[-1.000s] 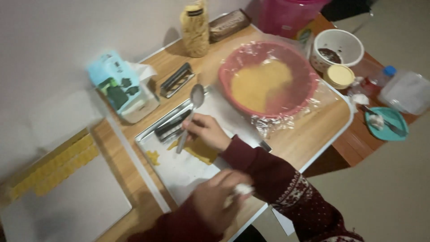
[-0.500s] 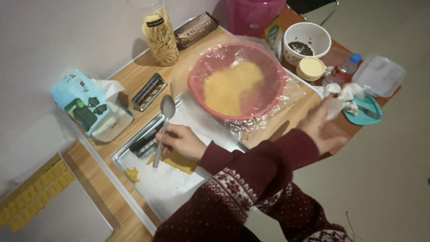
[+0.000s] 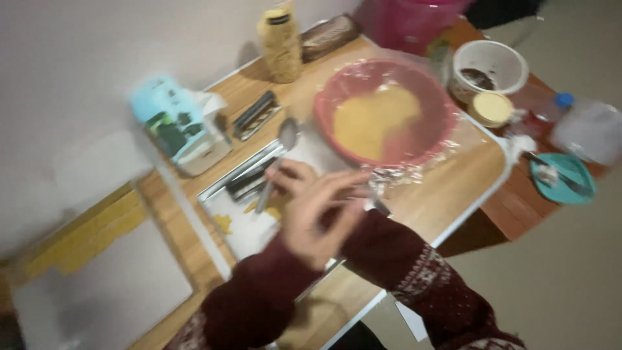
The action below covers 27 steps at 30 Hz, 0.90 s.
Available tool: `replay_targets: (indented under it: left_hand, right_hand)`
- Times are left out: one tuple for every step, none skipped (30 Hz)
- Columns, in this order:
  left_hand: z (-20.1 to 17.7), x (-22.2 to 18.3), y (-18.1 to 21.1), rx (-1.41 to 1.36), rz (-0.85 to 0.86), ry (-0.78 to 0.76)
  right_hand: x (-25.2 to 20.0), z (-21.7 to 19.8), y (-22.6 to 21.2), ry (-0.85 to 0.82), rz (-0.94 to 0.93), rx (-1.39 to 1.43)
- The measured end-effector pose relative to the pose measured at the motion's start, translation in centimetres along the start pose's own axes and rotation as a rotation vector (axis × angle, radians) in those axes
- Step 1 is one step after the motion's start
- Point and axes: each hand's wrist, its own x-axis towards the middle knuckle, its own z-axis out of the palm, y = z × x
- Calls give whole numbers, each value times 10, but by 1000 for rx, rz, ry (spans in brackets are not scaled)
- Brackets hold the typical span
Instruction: Shaping small pieces of dough using a mold and a spoon and arranging them on a baking tray.
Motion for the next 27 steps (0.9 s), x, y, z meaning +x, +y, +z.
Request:
replay_targets:
  left_hand:
    - [-23,-9,7,135,-39,83]
    - [-42,-20,7,150,-46,113]
    - [-60,-32,8,192,-43,195]
    - [-78,-46,10,234,-41,277]
    - [-90,-61,4,252,-46,315]
    - [-102,-76,-2,365,-4,365]
    - [-113,-90,-7,475,30,412]
    - [-121,-99,-14,491,16,446]
    - [-127,-110,-22,606,70,435]
    - [-133,-121,-31,723,122,421]
    - [-137,-131,-45,731,103,449]
    - [-140,-141,-58,1020,161,426]
    - [-145,-149,-72,1310,223,381]
    - [-142,-159,-82,1320,206,395]
    - [-140,-169,-93,1332,133,410]
    - [-137,-177,-103,1343,61,424]
    - [-137,-169,-109,1347,50,428]
    - [-136,-161,-115,1471,112,513]
    - [-136,-152,-121,1593,180,598]
    - [-130,-157,-115,1596,175,599]
    - [-123,-160,-109,1408,78,531]
    - [-115,-163,-104,1220,-15,462]
    - [-109,-164,-101,1220,-15,461]
    - [-102,-165,-98,1168,-38,370]
    - [-95,-165,-95,1114,-59,276]
    - [-92,-162,-85,1114,-55,271]
    - [-87,-158,-75,1004,77,402]
  right_hand:
    - [-12,12,-13,231,29,51]
    - [0,-3,-1,199,39,48]
    - [13,-17,10,89,-52,-72]
    - [28,-28,22,-23,-146,-187]
    - [23,-26,17,-65,-140,-188]
    - [18,-23,13,-6,-131,-151]
    - [14,-23,7,57,-113,-117]
    - [13,-22,4,19,-101,-121]
    - [11,-24,0,50,-121,-131]
    - [10,-26,-3,81,-142,-139]
    - [7,-25,-4,51,-128,-149]
    - [6,-26,-6,32,-193,-139]
    - [5,-26,-9,22,-264,-123]
    - [2,-21,-13,1,-255,-125]
    - [-2,-17,-17,7,-274,-152]
    - [-6,-15,-22,13,-294,-179]
    - [-6,-14,-20,5,-287,-178]
    - [-6,-15,-19,12,-311,-189]
    - [-7,-15,-18,23,-340,-201]
    - [-6,-17,-17,18,-337,-200]
    - [-6,-19,-17,27,-395,-233]
    - [-6,-22,-16,36,-453,-265]
    - [-12,-16,-23,36,-452,-264]
    - [-18,-11,-31,-12,-480,-266]
    - [-24,-6,-38,-56,-510,-267]
    - [-27,-7,-41,-50,-512,-265]
    - [-31,-8,-45,-172,-507,-309]
